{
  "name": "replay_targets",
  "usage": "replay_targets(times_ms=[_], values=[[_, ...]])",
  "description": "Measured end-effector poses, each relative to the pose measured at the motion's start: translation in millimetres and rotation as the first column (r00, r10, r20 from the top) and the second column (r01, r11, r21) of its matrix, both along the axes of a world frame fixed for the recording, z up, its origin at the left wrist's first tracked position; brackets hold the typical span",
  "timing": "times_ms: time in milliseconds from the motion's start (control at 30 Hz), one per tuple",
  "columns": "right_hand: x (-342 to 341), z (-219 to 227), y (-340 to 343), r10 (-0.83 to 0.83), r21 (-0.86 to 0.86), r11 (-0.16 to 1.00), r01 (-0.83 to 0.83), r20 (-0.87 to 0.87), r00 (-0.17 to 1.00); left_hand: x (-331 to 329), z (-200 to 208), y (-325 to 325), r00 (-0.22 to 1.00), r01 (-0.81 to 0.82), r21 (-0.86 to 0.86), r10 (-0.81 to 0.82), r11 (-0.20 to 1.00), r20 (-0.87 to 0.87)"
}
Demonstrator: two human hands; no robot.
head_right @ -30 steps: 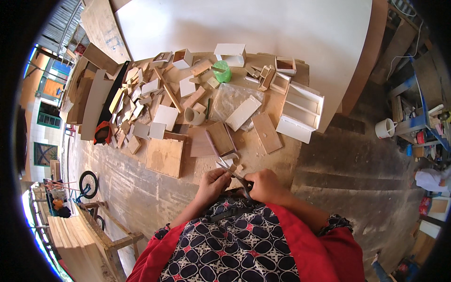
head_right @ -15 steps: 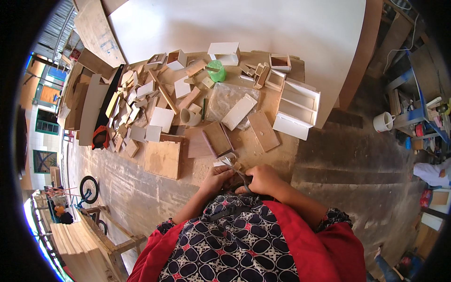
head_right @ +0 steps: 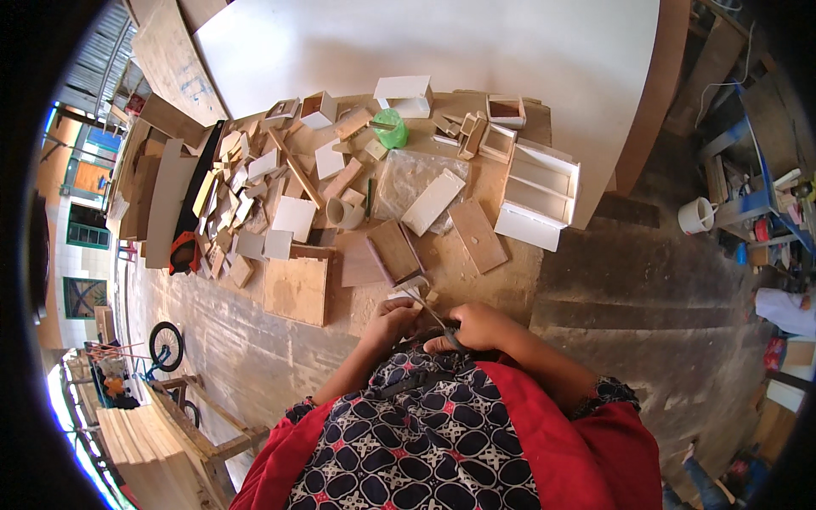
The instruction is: The person assembles a small model house by cutting small wooden pieces with shears, sanding them with a sanding block, applying glue with a stick, and attaching the pieces to the structure.
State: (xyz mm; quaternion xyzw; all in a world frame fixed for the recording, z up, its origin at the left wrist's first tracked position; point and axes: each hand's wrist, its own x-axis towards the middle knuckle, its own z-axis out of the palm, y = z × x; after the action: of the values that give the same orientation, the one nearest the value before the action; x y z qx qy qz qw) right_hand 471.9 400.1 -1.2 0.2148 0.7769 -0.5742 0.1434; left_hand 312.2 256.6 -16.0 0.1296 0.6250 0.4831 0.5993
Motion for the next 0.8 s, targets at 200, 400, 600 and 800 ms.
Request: replay_targets(times_ms=[200,400,600,800], values=[[-1,24,-1,0.078,0.167,0.983,-0.078,0.003,0.997,-4,-3,-8,0.996,-0.083,0.092,0.084,0.992,-0.009],[-7,24,4,0.094,0.244,0.967,-0.078,-0.051,0.994,-9,16,-6,0.995,-0.083,0.073,0.086,0.994,-0.044],[-5,17,1,0.038,0.257,0.966,0.008,-0.176,0.984,-13,36,-8,0.994,-0.081,-0.005,0.08,0.997,-0.075],[-3,13,1,-0.004,0.229,0.972,0.048,-0.188,0.982,-6,25,-18,0.997,-0.065,-0.006,0.064,0.998,-0.04]])
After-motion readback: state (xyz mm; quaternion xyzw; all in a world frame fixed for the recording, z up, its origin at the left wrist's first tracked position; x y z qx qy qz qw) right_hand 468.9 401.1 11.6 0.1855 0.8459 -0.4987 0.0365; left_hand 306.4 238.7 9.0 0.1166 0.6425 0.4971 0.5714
